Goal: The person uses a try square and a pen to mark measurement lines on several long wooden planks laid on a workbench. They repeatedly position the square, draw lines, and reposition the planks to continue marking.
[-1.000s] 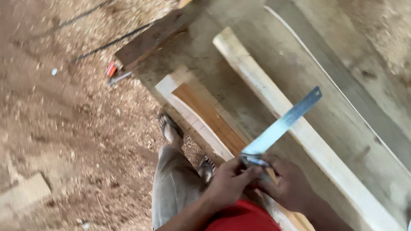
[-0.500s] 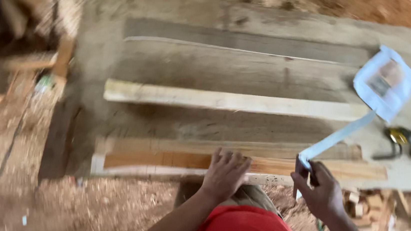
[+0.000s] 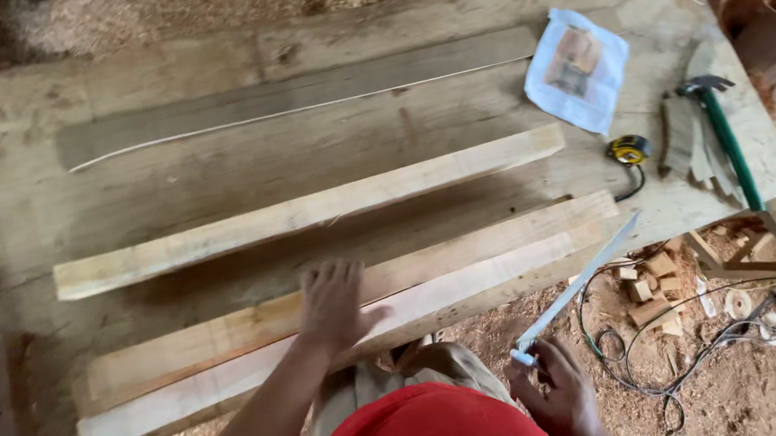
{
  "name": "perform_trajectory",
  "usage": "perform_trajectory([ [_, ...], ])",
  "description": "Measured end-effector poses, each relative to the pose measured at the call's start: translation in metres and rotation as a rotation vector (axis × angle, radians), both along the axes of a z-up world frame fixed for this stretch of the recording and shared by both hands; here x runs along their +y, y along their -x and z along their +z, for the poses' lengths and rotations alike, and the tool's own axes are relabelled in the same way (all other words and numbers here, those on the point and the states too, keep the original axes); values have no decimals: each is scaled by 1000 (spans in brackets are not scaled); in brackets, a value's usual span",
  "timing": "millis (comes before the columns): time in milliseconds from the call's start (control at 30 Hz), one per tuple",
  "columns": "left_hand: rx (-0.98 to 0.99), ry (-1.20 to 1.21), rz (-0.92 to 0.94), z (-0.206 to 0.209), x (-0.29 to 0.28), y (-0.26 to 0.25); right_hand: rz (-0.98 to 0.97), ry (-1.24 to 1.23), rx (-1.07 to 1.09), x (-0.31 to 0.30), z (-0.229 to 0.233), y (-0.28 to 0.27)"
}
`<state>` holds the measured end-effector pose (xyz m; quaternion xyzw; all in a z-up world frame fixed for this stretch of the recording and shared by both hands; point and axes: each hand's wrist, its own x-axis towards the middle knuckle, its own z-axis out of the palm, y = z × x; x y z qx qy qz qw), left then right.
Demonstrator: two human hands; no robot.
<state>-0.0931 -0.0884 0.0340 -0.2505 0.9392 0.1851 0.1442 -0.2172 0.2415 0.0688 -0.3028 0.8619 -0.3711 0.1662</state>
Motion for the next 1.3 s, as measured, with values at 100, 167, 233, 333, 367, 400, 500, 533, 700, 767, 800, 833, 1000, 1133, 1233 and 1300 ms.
perform_trajectory([
  [100, 166, -40, 51, -2, -3, 10, -23, 90, 10, 16, -9, 16],
  [167, 126, -47, 64, -3, -10, 12, -43, 68, 18, 28, -18, 30],
  [233, 90, -42, 81, -4, -17, 17, 24, 92, 54, 38, -27, 51],
  [333, 83, 4, 97, -3, -30, 24, 15, -35, 104, 46, -33, 80],
  [367, 113, 29, 90, -4, -34, 27, -9, -106, 123, 47, -33, 86],
  [400, 142, 54, 82, -6, -37, 29, -32, -69, 135, 47, -32, 91],
  [500, 201, 48, 91, -13, -44, 28, -145, -15, 112, 47, -24, 86],
  [533, 251, 86, 65, -18, -48, 27, -202, -27, 73, 45, -22, 81],
  [700, 249, 136, 8, -40, -77, 17, -321, 4, -95, 38, -14, 54],
  [767, 171, 131, -17, -47, -83, 8, -325, -69, -42, 34, -14, 38],
  [800, 132, 131, -29, -49, -85, 4, -326, -46, -56, 30, -16, 34],
  [833, 124, 73, -23, -53, -84, 1, -323, -26, -68, 26, -18, 31],
  [1000, 188, -64, 39, -64, -65, -9, -344, -87, -85, 12, -23, 20],
  [1133, 228, -54, 65, -59, -62, -7, -364, -38, -77, 0, -22, 18],
  [1233, 297, -16, 112, -51, -66, 4, -382, -95, -37, -3, -21, 23],
  [1300, 371, 79, 112, -44, -76, 20, -369, -145, -22, -3, -20, 28],
])
